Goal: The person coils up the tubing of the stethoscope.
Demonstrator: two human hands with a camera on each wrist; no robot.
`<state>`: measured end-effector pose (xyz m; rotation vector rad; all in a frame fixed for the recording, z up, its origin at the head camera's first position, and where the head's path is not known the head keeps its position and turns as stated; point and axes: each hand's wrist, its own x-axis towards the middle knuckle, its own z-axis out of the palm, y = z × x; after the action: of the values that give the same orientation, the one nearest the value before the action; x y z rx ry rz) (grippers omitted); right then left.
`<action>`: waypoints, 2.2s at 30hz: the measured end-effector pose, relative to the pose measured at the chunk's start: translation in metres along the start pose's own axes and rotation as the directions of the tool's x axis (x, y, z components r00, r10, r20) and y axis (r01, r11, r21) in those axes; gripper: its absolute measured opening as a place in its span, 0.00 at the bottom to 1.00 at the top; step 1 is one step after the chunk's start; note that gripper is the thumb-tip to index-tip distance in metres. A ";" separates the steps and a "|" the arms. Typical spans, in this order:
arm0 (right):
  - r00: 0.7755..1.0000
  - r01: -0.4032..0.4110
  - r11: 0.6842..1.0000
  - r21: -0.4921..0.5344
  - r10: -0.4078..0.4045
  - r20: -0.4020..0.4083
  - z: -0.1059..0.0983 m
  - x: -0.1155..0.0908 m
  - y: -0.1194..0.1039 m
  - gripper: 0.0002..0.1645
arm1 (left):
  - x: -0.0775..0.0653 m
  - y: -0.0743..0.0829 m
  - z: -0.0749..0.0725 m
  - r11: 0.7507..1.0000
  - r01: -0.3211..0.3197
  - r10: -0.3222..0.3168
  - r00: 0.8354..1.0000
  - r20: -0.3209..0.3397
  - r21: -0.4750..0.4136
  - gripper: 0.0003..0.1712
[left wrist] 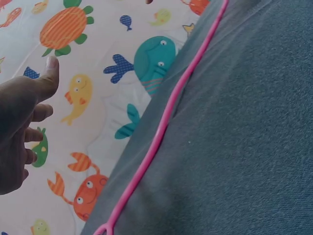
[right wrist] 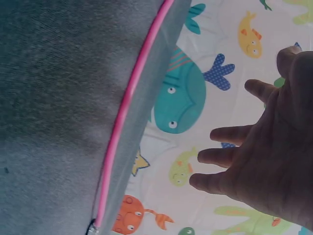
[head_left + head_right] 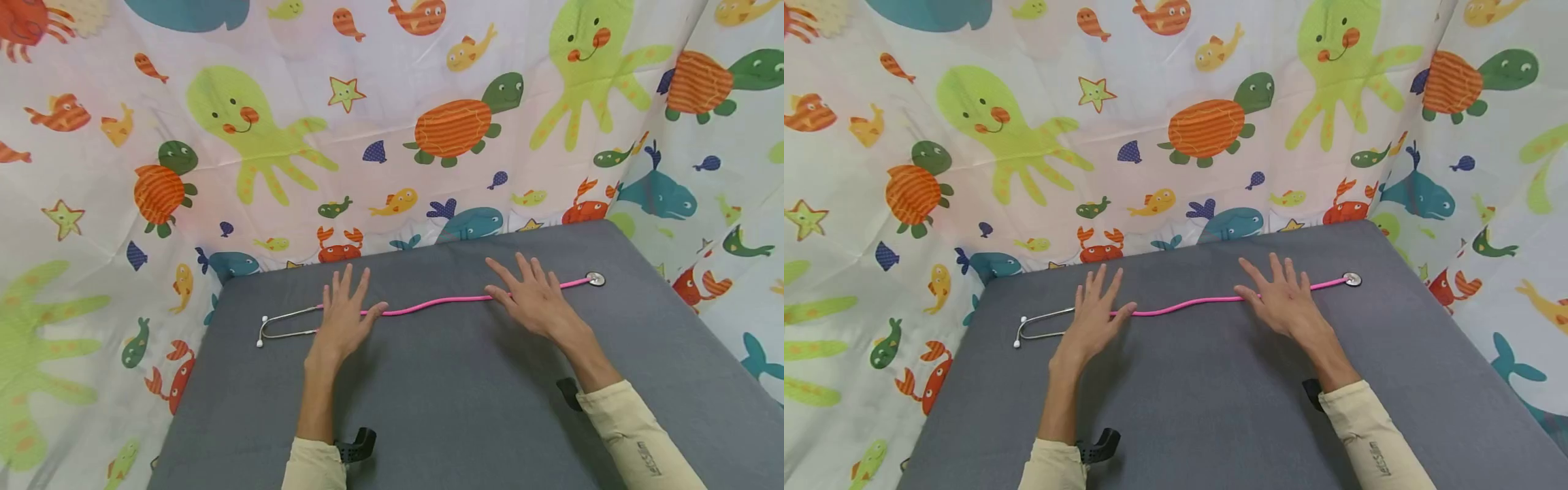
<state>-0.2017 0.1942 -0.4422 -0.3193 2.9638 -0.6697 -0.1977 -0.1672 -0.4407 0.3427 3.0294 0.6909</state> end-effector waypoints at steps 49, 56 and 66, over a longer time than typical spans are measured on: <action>0.932 0.312 0.950 0.030 -0.312 0.186 0.053 0.058 -0.118 0.37 | -0.014 -0.092 -0.021 0.986 0.125 -0.132 0.990 0.058 0.113 0.45; 0.900 0.351 0.936 0.005 -0.339 0.273 0.078 0.069 -0.138 0.32 | -0.009 -0.134 -0.024 0.977 0.137 -0.148 0.987 0.056 0.162 0.48; 0.895 0.367 0.915 -0.165 -0.300 0.329 0.099 0.071 -0.141 0.32 | -0.006 -0.162 -0.010 0.969 0.162 -0.163 0.987 -0.010 0.184 0.43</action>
<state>-0.2320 0.0128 -0.4731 -0.8851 2.7118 -0.2740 -0.2259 -0.3151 -0.5013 0.0960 3.0777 0.3995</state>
